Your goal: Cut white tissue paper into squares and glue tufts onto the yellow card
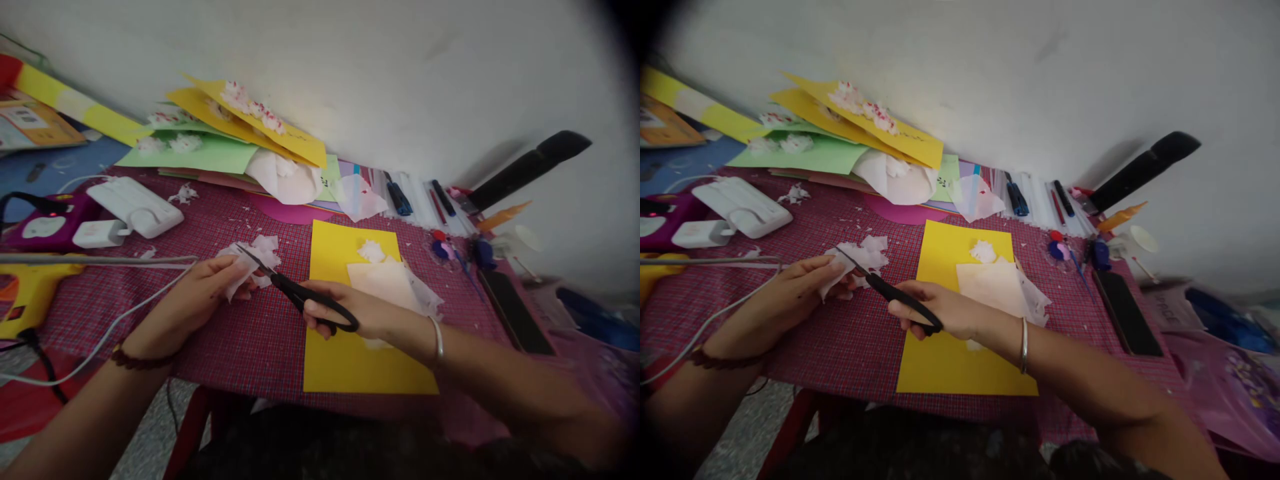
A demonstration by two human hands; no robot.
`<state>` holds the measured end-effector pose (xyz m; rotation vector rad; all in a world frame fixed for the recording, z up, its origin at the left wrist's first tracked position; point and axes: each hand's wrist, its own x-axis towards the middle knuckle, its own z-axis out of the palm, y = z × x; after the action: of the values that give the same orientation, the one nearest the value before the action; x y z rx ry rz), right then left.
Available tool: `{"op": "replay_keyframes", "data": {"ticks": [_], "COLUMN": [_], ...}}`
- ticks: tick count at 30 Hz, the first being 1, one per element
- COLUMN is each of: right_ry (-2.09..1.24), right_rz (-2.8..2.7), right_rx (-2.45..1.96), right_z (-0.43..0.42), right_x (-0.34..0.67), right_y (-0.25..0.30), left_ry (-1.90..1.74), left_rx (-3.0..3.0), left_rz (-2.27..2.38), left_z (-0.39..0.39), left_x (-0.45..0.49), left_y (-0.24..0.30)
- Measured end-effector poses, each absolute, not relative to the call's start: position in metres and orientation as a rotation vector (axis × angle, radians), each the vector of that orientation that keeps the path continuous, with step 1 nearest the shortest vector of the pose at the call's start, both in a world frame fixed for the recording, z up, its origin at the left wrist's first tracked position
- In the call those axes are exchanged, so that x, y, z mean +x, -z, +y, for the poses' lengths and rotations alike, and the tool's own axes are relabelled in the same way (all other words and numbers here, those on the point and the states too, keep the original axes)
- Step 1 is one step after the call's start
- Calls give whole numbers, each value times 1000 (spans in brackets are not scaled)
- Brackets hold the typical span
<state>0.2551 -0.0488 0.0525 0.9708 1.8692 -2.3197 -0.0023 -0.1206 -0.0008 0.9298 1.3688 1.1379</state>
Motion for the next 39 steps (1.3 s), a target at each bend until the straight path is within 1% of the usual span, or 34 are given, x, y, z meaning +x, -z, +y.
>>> {"op": "replay_keyframes", "data": {"ticks": [5, 10, 16, 25, 30, 34, 36, 39], "right_ry": [2360, 2279, 2234, 2202, 2265, 2284, 2293, 2384], "right_rz": [1906, 1969, 1987, 1941, 1941, 1904, 1893, 1875], "right_rx": [966, 883, 871, 845, 935, 921, 885, 827], "right_z": [-47, -43, -42, -45, -46, -44, -42, -39], "right_x": [256, 261, 275, 256, 250, 251, 254, 264], "right_y": [-50, -54, -48, -52, -45, -44, -44, -41], "left_ry": [-1156, -1288, -1434, -1270, -1284, -1285, -1301, -1311], "left_rx": [797, 698, 644, 758, 781, 817, 840, 999], "left_rz": [1355, 1394, 1427, 1416, 1421, 1429, 1470, 1707], "left_z": [-122, -122, -122, -119, -116, -117, -118, -121], "left_x": [-8, -9, -9, -3, -3, -4, -4, -4], "left_y": [-9, -14, -8, -8, -9, -11, -11, -10]}}
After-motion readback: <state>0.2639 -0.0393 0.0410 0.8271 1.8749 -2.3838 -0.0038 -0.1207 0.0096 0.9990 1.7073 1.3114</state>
